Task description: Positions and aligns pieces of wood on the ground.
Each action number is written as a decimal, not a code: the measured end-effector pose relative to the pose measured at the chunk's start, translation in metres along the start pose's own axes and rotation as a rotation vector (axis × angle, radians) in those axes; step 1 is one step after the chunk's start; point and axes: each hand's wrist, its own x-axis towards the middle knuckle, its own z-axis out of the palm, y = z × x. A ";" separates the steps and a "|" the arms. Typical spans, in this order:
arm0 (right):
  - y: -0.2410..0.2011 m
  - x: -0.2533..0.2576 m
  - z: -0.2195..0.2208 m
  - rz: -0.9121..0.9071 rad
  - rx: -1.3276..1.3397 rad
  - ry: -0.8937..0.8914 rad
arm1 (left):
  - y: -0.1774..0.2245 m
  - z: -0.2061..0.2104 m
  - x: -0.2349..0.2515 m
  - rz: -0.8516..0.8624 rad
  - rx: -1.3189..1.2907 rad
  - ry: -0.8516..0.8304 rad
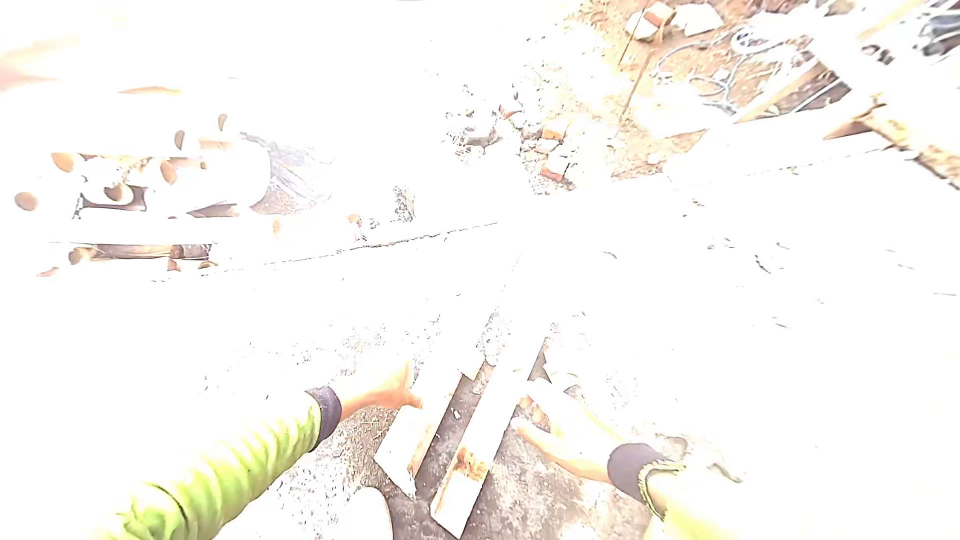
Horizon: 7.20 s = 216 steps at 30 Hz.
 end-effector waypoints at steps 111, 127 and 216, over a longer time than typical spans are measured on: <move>-0.091 0.059 0.054 0.251 0.666 0.241 | 0.042 0.015 -0.024 -0.130 -0.972 0.139; -0.098 0.057 0.047 0.324 0.828 0.243 | 0.033 0.027 -0.018 0.030 -0.916 0.276; -0.061 0.088 0.005 -0.435 -0.259 0.432 | 0.056 0.080 -0.058 0.054 -0.948 0.603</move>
